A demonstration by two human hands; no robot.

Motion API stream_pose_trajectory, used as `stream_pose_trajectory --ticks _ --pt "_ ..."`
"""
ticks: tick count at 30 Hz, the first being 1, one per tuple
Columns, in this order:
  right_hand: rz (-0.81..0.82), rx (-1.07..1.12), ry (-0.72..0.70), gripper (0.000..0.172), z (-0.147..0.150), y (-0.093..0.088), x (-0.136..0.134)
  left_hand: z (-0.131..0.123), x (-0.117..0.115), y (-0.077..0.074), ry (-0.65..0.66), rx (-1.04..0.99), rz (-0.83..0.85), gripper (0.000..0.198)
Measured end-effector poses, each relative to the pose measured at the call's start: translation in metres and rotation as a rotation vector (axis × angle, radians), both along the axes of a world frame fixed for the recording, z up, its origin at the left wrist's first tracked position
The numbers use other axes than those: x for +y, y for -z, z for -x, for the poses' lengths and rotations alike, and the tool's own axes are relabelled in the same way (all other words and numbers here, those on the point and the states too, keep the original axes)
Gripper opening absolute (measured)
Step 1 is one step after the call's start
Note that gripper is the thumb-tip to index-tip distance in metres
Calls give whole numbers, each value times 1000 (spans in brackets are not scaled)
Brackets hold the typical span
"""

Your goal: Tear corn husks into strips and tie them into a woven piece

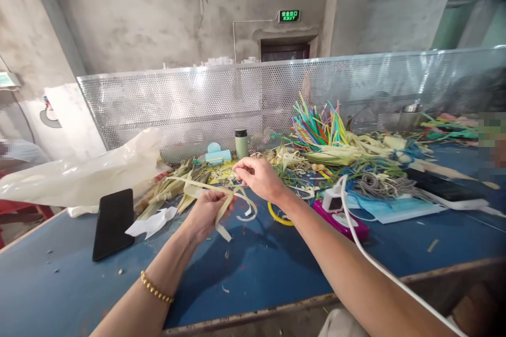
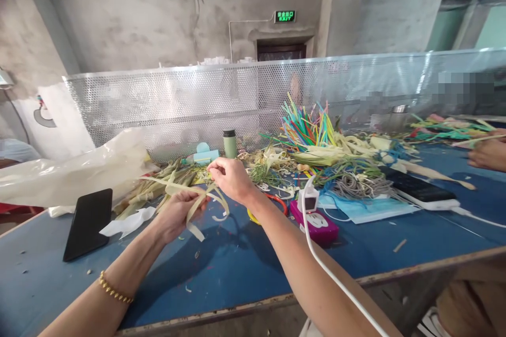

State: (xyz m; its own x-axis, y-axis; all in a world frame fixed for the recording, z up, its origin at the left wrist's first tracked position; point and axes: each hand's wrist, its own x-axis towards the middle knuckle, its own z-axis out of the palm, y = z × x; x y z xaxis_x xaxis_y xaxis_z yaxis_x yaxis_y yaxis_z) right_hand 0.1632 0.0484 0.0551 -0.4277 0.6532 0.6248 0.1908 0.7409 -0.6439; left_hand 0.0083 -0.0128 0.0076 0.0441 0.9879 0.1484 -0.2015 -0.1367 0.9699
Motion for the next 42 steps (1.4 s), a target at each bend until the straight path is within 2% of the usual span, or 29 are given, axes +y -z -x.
stream_pose_trajectory --ticks 2,4,8,9,13,18,25,29,32,37,42 --pt "6 -27 -6 14 1 0 -2 -4 -5 1 85 78 38 25" --pt "77 -73 -91 20 0 -1 -4 -6 -9 1 187 130 58 24" --pt "250 -160 -308 55 -8 -7 -12 -3 -12 0 307 108 84 18" --pt "265 -165 -338 57 -10 -8 -14 -1 -12 0 317 77 79 16" --pt "305 -159 -365 44 -13 -11 -18 2 -11 -3 371 -50 40 13" --pt "399 -75 -363 38 -12 -7 -11 1 -10 -5 329 -66 37 15" --pt "358 -69 -321 40 -8 -6 -12 0 -11 -6 214 127 -13 32" --pt "306 -87 -298 38 -6 -6 -13 -3 -13 -12 212 16 -1 26" --pt "254 -107 -277 37 -6 -5 -13 -3 -14 -13 233 -21 -24 30" --pt "213 -146 -285 33 -5 -6 -15 0 -11 -7 219 66 -20 32" --pt "254 -136 -289 33 -6 -7 -15 4 -8 -5 169 227 -85 33"
